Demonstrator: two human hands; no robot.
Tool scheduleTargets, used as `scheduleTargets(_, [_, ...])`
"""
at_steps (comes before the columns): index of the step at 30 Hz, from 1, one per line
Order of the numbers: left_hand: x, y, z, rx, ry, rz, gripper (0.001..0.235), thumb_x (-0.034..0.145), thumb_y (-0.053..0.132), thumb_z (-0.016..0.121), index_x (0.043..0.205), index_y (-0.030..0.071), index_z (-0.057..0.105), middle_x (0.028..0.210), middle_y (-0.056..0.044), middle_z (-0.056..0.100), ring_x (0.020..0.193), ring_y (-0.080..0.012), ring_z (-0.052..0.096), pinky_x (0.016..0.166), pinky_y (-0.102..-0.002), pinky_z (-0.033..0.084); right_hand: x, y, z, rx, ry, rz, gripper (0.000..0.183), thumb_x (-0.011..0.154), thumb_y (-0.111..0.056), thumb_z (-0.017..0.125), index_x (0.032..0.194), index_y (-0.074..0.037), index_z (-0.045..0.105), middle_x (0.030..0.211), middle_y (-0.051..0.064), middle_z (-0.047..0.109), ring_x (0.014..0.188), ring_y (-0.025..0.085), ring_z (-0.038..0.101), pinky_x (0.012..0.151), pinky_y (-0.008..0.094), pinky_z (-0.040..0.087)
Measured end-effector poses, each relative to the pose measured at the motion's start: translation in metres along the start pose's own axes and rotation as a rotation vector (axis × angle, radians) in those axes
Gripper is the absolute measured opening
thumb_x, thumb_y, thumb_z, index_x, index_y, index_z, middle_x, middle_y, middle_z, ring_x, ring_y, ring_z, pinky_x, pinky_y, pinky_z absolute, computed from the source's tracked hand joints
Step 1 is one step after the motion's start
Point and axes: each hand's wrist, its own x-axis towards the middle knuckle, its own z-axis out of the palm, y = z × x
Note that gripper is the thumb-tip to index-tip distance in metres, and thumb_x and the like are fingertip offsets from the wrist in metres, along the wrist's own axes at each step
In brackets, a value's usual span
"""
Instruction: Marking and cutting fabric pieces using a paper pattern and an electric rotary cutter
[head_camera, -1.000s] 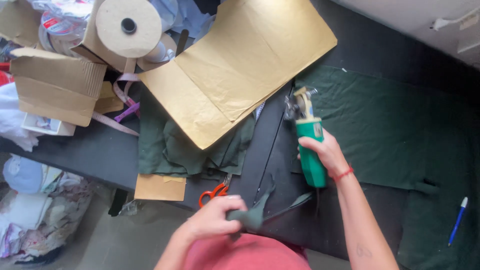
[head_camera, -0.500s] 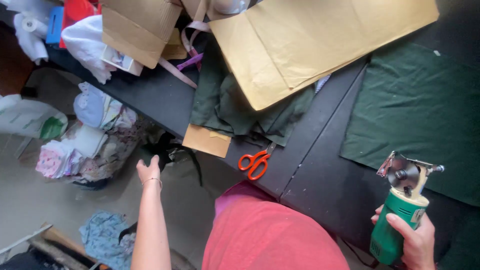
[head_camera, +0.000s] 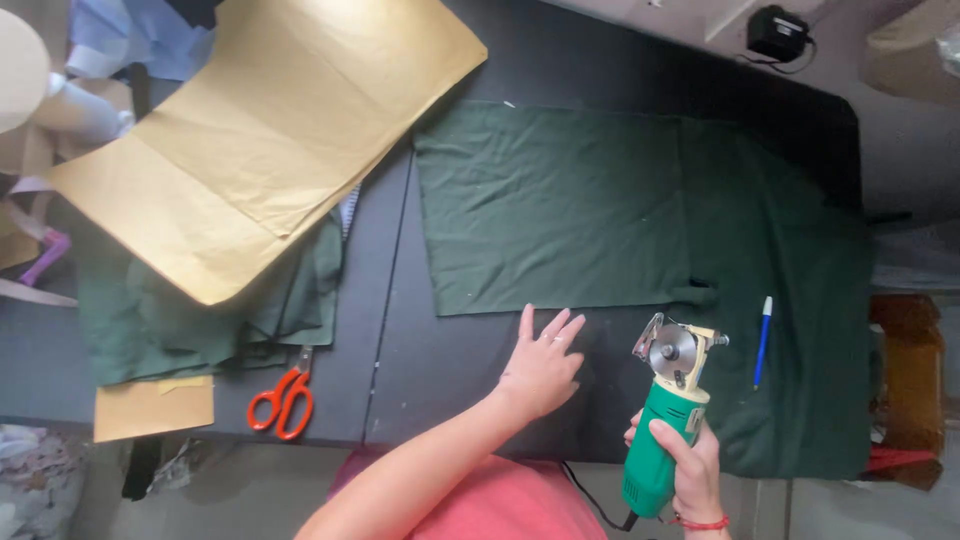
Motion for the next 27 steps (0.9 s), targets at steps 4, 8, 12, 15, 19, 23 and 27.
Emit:
scheduleTargets(4, [0.09, 0.023, 0.018, 0.411, -0.027, -0.061, 0.061, 0.069, 0.053, 0.056, 0.119, 0.02, 0.044, 0.144, -0.008, 0.005, 0.132, -0.022, 0.004, 0.1, -0.06, 0.008, 0.008, 0.01, -0.042, 0.068, 0.103, 0.009, 0.024, 0.07, -0.007, 0.055, 0.083, 0.013, 0.052, 0.071, 0.024, 0.057, 0.057, 0.032, 0.056, 0.054, 0.042, 0.049])
scheduleTargets(8, [0.143, 0.02, 0.032, 0.392, 0.032, -0.124, 0.037, 0.075, 0.043, 0.051, 0.105, 0.022, 0.058, 0.141, -0.003, 0.023, 0.129, -0.0227, 0.02, 0.1, -0.062, 0.004, 0.008, 0.016, -0.075, 0.127, 0.264, 0.093, 0.027, 0.07, -0.005, 0.054, 0.088, 0.013, 0.049, 0.074, 0.028, 0.056, 0.058, 0.036, 0.055, 0.054, 0.043, 0.045])
scheduleTargets(12, [0.121, -0.013, 0.047, 0.174, 0.243, 0.199, 0.016, 0.08, 0.015, 0.044, 0.082, 0.012, 0.059, 0.131, -0.007, 0.039, 0.117, -0.0231, 0.043, 0.093, -0.04, 0.036, 0.018, 0.018, -0.101, 0.073, 0.289, 0.124, 0.027, 0.069, -0.005, 0.055, 0.087, 0.015, 0.05, 0.073, 0.029, 0.057, 0.057, 0.037, 0.055, 0.053, 0.043, 0.046])
scheduleTargets(15, [0.063, -0.013, 0.032, 0.152, 0.16, 0.363, 0.016, 0.071, -0.001, 0.053, 0.077, 0.012, 0.058, 0.133, -0.001, 0.037, 0.117, -0.0232, 0.043, 0.093, -0.034, 0.036, 0.025, 0.01, -0.109, 0.076, 0.31, 0.151, 0.025, 0.067, -0.004, 0.055, 0.085, 0.013, 0.049, 0.07, 0.027, 0.054, 0.055, 0.036, 0.052, 0.056, 0.043, 0.045])
scheduleTargets(19, [-0.026, 0.002, 0.023, -0.103, -0.196, 0.418, 0.013, 0.077, 0.017, 0.051, 0.08, 0.018, 0.063, 0.122, 0.002, 0.05, 0.114, -0.018, 0.045, 0.09, -0.04, 0.033, 0.038, 0.021, -0.128, 0.014, 0.212, 0.226, 0.027, 0.068, -0.003, 0.055, 0.088, 0.015, 0.05, 0.073, 0.028, 0.056, 0.058, 0.037, 0.054, 0.055, 0.044, 0.044])
scheduleTargets(23, [-0.056, -0.011, -0.053, -0.526, -0.029, -0.134, 0.026, 0.052, 0.009, 0.043, 0.052, 0.022, 0.065, 0.1, 0.007, 0.065, 0.091, -0.0111, 0.06, 0.075, -0.025, 0.044, 0.049, 0.028, -0.131, -0.067, 0.091, 0.216, 0.029, 0.065, -0.002, 0.057, 0.087, 0.017, 0.053, 0.069, 0.03, 0.058, 0.057, 0.035, 0.056, 0.055, 0.043, 0.047])
scheduleTargets(27, [-0.061, -0.096, -0.048, 0.207, 0.52, -0.662, 0.028, 0.069, 0.025, 0.06, 0.094, 0.015, 0.054, 0.099, -0.005, 0.055, 0.09, -0.0282, 0.05, 0.072, -0.041, 0.041, 0.063, 0.031, -0.133, -0.158, -0.001, 0.281, 0.03, 0.065, -0.001, 0.059, 0.09, 0.014, 0.054, 0.073, 0.031, 0.062, 0.06, 0.037, 0.059, 0.056, 0.042, 0.047])
